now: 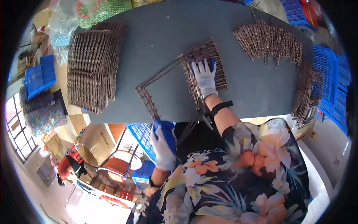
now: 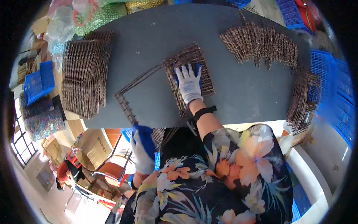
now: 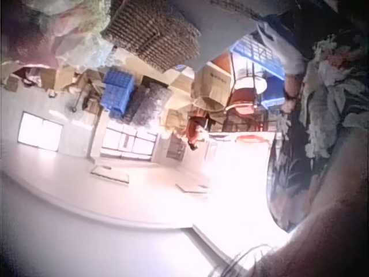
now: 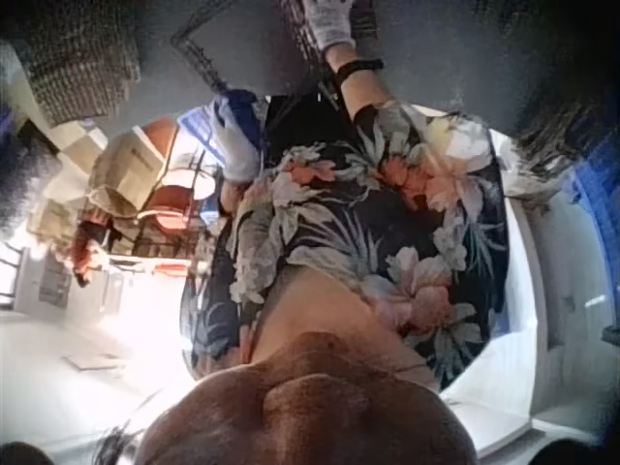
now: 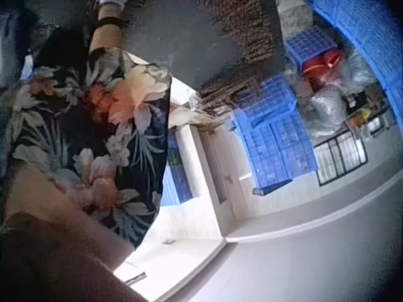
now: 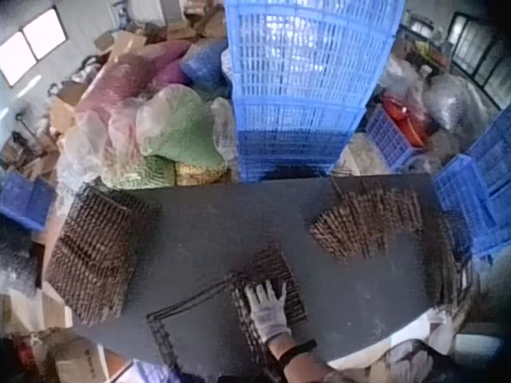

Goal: The person assembles small rectangular wire frames by hand. They pick up individual wire sticks and interlock them into a grid pattern on a table, then stack the completed frames. The process is repeated for multiple units.

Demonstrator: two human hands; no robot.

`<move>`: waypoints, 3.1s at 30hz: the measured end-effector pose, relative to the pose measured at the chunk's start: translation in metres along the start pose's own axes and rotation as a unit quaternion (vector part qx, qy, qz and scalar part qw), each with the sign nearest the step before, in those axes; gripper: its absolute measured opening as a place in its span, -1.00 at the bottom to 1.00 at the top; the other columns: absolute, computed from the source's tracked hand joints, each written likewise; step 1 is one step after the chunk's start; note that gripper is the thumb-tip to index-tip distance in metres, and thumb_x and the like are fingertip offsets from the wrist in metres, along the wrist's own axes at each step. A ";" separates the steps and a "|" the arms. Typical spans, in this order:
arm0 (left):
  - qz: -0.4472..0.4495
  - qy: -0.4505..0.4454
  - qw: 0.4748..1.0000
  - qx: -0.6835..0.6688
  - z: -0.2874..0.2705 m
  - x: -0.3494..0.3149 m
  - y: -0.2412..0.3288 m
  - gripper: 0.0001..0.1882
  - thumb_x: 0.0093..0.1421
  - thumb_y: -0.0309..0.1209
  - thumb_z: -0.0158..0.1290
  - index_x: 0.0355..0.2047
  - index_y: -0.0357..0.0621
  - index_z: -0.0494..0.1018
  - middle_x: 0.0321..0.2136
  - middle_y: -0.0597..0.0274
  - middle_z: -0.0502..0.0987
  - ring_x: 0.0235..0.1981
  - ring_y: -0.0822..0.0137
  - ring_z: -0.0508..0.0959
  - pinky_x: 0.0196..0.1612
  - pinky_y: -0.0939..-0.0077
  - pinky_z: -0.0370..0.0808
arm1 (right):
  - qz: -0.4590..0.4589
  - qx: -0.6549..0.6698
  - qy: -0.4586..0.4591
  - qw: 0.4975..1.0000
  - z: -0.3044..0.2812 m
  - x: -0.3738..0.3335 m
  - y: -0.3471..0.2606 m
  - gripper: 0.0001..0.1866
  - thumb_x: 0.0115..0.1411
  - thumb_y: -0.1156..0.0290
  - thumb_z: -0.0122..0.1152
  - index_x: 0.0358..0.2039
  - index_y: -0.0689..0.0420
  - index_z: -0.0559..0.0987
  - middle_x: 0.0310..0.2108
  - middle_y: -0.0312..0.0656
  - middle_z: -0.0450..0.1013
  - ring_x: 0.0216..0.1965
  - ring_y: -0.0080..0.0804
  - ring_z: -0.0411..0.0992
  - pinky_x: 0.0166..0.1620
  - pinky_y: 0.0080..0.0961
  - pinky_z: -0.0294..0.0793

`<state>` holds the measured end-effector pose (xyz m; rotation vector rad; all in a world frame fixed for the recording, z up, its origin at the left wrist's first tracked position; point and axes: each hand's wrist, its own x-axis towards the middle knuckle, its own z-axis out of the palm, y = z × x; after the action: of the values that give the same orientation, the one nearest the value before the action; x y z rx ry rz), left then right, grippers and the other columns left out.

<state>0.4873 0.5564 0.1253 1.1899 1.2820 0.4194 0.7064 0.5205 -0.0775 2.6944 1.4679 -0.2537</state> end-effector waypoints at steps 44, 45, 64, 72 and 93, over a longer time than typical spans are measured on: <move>-0.139 0.024 0.988 -0.065 -0.044 0.052 -0.003 -0.65 0.44 -0.18 -0.15 -0.03 -0.20 0.43 -0.37 0.23 0.52 -0.47 0.50 0.44 -0.41 0.61 0.42 | -0.038 0.218 0.124 0.967 -0.033 0.073 -0.022 -0.27 0.29 0.07 0.04 0.35 0.15 0.12 0.35 0.01 0.11 0.40 -0.09 0.02 0.40 0.14 -0.25; -0.111 0.025 0.993 0.021 -0.040 0.045 0.005 -0.65 0.44 -0.19 -0.15 -0.03 -0.22 0.42 -0.36 0.22 0.52 -0.46 0.49 0.44 -0.39 0.60 0.42 | -0.037 0.218 0.119 0.968 -0.033 0.073 -0.027 -0.26 0.29 0.07 0.05 0.35 0.16 0.11 0.35 0.02 0.11 0.40 -0.09 0.01 0.41 0.13 -0.25; -0.099 0.003 0.994 -0.042 -0.027 0.073 0.008 -0.53 0.46 -0.06 -0.25 0.05 -0.20 0.39 -0.62 0.33 0.38 -0.62 0.47 0.42 -0.50 0.57 0.38 | -0.016 0.253 0.045 0.966 -0.040 0.080 -0.025 -0.29 0.23 0.04 0.14 0.32 0.03 0.22 0.36 -0.06 0.11 0.43 -0.12 -0.04 0.41 0.13 -0.31; -0.064 0.009 0.991 -0.117 -0.042 0.095 0.004 -0.51 0.39 -0.16 -0.05 0.21 -0.17 0.30 -0.62 0.33 0.43 -0.67 0.55 0.38 -0.62 0.67 0.28 | -0.073 0.232 0.187 0.952 -0.053 0.067 -0.019 -0.44 0.19 0.14 0.21 0.17 0.05 0.39 0.19 -0.10 0.32 0.29 -0.11 0.20 0.35 0.19 -0.10; -0.027 0.078 0.994 -0.070 -0.015 0.086 0.011 -0.57 0.41 -0.24 -0.14 0.16 -0.25 0.34 -0.67 0.47 0.29 -0.73 0.67 0.18 -0.69 0.74 0.06 | -0.093 0.308 0.193 0.927 -0.030 0.069 -0.013 -0.69 -0.07 0.29 0.47 -0.30 -0.15 0.54 0.03 -0.28 0.40 0.17 -0.17 0.29 0.35 0.21 -0.09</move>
<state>0.5046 0.6368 0.0936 1.0173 1.3917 0.5616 0.7357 0.5885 -0.0600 3.2297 2.0541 -0.2325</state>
